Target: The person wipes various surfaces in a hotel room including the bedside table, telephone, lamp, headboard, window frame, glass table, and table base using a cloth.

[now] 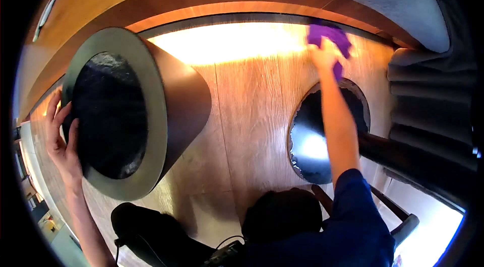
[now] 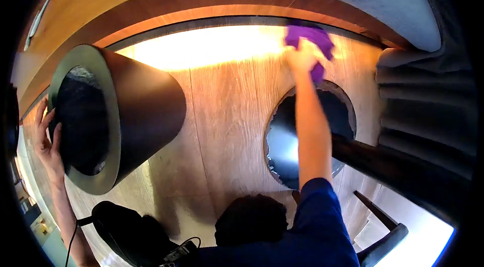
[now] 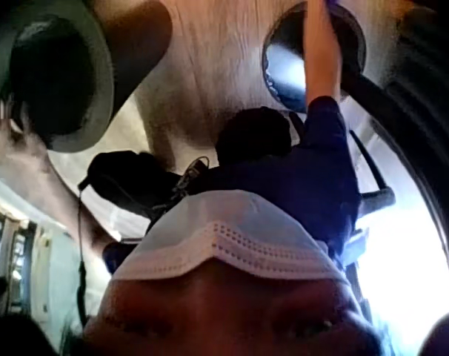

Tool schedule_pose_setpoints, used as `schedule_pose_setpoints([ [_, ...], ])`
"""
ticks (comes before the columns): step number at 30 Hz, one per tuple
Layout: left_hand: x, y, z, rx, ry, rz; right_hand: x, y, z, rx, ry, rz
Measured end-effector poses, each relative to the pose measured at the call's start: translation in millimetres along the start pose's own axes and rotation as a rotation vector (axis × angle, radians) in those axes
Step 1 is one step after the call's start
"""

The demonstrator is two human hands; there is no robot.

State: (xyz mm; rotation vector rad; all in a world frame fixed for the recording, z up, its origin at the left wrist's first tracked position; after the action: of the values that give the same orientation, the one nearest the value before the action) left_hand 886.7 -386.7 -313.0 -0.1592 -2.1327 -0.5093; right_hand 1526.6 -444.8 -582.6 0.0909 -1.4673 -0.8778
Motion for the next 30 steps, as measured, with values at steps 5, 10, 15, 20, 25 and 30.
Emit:
schedule_pose_setpoints([
  [5,-21.7,-13.1,-48.7,-0.246,-0.238,0.485,-13.6,-66.5,247.5,0.426,0.495,0.491],
  [10,-11.0,-66.3,-68.3,-0.443,0.231,0.719,-11.7,-77.2,294.0,0.533,0.361,0.726],
  [15,-9.2,-84.1,-16.3,-0.360,0.212,0.606,24.4,-136.6,304.1,0.725,0.344,0.600],
  [20,42.3,-69.6,-38.5,-0.384,0.326,0.407,143.2,-306.8,341.6,1.072,0.536,0.736],
  [25,-8.4,-44.2,-85.2,-0.452,0.458,0.600,181.9,-397.3,292.4,0.189,1.126,1.335],
  [30,-74.5,-24.3,-138.2,-0.587,0.254,0.577,209.6,-362.4,259.7,-0.255,1.438,1.324],
])
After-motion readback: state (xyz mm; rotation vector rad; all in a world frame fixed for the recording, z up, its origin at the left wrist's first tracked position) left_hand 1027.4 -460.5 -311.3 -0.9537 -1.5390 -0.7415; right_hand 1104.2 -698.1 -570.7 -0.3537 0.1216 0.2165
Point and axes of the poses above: each hand's wrist, its own y-axis towards the middle knuckle, its own x-axis out of the back of the hand, z = x × y, the point moved 9 cm from there along y, towards the middle knuckle, and after that the axes turned 5 degrees about -y, right-handed, at the moved point
